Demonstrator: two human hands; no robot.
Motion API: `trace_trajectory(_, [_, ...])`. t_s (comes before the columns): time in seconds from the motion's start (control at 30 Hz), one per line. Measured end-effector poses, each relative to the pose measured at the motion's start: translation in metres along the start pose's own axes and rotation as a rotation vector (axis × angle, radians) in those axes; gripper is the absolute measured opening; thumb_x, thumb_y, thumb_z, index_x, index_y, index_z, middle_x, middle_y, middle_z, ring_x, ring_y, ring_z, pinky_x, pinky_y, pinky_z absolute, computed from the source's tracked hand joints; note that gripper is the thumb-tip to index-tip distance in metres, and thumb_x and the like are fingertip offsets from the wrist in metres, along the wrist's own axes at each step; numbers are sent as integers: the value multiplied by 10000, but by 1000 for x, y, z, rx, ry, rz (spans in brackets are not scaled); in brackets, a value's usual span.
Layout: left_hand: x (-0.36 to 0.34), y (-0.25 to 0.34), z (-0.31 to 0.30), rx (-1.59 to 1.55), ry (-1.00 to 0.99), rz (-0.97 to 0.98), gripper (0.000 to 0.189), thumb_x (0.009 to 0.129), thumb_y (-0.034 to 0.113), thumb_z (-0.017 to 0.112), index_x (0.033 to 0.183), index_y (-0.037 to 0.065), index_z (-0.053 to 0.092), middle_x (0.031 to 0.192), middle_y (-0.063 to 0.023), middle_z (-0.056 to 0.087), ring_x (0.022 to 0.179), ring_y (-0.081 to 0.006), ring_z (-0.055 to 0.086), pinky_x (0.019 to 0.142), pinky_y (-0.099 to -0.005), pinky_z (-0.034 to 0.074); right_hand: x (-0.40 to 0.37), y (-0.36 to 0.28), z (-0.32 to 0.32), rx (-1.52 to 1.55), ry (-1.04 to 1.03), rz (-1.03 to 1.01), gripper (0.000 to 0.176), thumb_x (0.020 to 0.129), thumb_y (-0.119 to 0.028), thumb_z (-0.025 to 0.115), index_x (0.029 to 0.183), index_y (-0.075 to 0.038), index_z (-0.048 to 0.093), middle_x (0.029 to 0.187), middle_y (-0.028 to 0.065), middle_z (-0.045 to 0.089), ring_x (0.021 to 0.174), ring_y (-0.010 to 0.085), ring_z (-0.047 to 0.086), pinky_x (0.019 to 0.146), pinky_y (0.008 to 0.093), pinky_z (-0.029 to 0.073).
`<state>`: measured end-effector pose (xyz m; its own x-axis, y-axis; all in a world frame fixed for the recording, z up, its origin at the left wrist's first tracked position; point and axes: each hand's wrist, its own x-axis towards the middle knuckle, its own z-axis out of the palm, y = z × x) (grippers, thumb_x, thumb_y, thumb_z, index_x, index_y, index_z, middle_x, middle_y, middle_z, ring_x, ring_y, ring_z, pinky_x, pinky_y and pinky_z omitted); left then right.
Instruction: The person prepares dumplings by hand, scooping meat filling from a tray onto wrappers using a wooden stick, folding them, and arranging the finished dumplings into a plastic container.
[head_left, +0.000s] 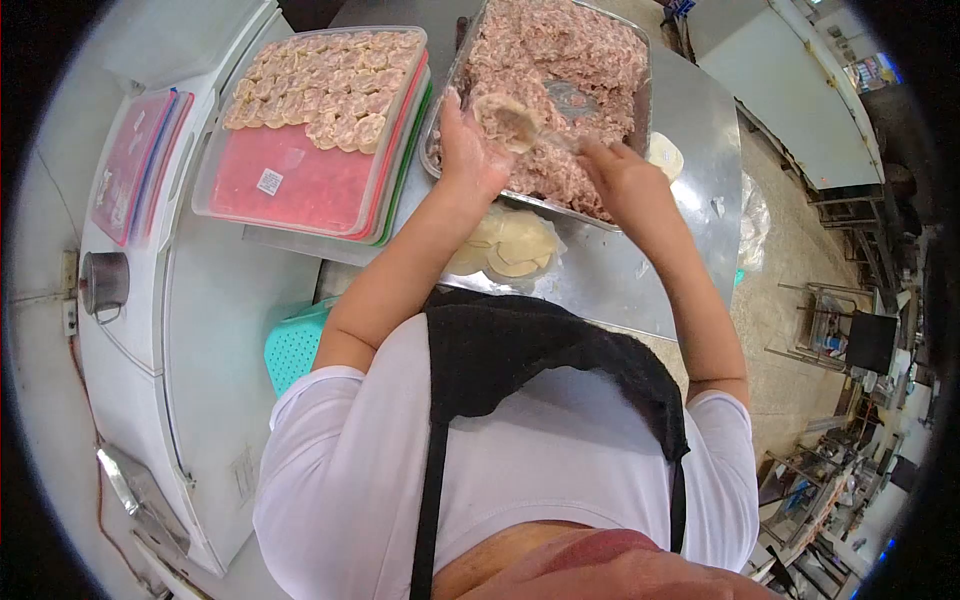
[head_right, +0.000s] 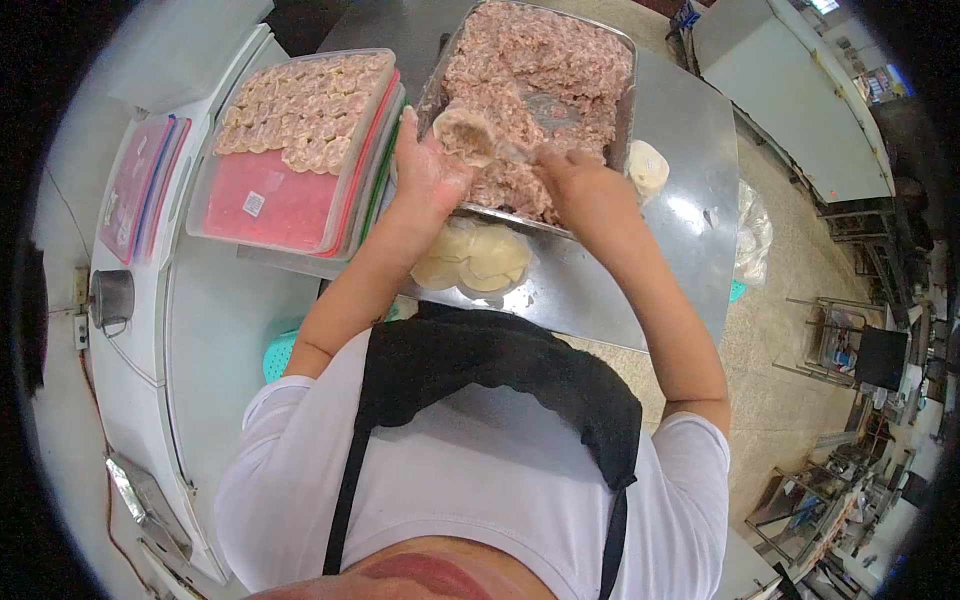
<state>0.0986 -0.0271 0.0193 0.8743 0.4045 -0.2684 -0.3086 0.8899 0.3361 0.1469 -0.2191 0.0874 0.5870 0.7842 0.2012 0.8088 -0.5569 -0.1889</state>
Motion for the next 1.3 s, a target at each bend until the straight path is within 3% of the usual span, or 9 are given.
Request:
trace_trajectory(0.23, [-8,22,12,-14,60,70,758,897,663,366,1298,31,483,1273,-203,488,1197,-366,448,1018,-598,324,23,67,-15,-17,-272,19,296,932,-303,531,910,-46,678,836,180,637,821,368,616,718,463,477])
trace_trajectory(0.4, [-5,19,-10,-7,169,256,520,1009,370,303,1306,-28,456,1278,-185,496,1163,-346,486,1007,-523,387,22,90,54,-148,-383,-2,383,948,-350,485,804,-31,641,773,162,646,765,380,617,694,479,485])
trace_trajectory(0.5, [-19,12,-27,122,203,271,435,1014,284,325,1299,-16,462,1250,-167,518,1113,-315,533,978,-488,432,-9,91,61,94,-194,-205,364,925,-350,501,786,-53,660,749,189,653,698,375,639,660,462,517])
trace_trajectory(0.8, [-28,-22,-34,151,175,268,438,1002,309,360,1310,9,443,1288,-188,505,1198,-362,493,1029,-525,393,-6,122,31,595,-523,-59,409,948,-382,504,904,-12,672,778,201,641,763,336,634,702,411,489])
trace_trajectory(0.9, [-28,-42,5,-12,130,73,498,990,387,366,1314,16,439,1315,-200,481,1236,-388,451,1046,-558,353,4,114,21,694,-511,154,359,949,-336,517,984,-13,670,829,199,642,768,328,627,733,377,486])
trace_trajectory(0.97, [-25,-52,32,50,155,96,568,967,475,383,1301,22,455,1367,-213,438,1302,-403,372,1074,-615,262,5,111,39,812,-81,-149,317,947,-295,519,996,-19,668,917,191,649,770,352,620,734,395,484])
trace_trajectory(1.07, [-28,-52,67,104,183,131,668,903,592,451,1262,30,496,1441,-209,368,1358,-409,284,1077,-684,115,10,106,27,493,-55,-221,246,923,-239,550,1022,-42,660,886,168,627,814,335,624,711,415,497])
trace_trajectory(1.13, [-17,-46,42,103,160,109,668,897,590,467,1256,28,498,1430,-204,382,1343,-404,308,1074,-680,135,12,111,1,145,-140,-211,225,883,-194,586,1050,-56,648,854,154,604,822,335,628,693,434,508])
trace_trajectory(1.3, [-5,-53,54,206,251,138,656,881,566,515,1238,16,504,1386,-191,430,1298,-381,374,1065,-644,223,0,97,9,189,69,-272,237,884,-220,577,1052,-63,631,834,149,601,786,328,631,661,430,515])
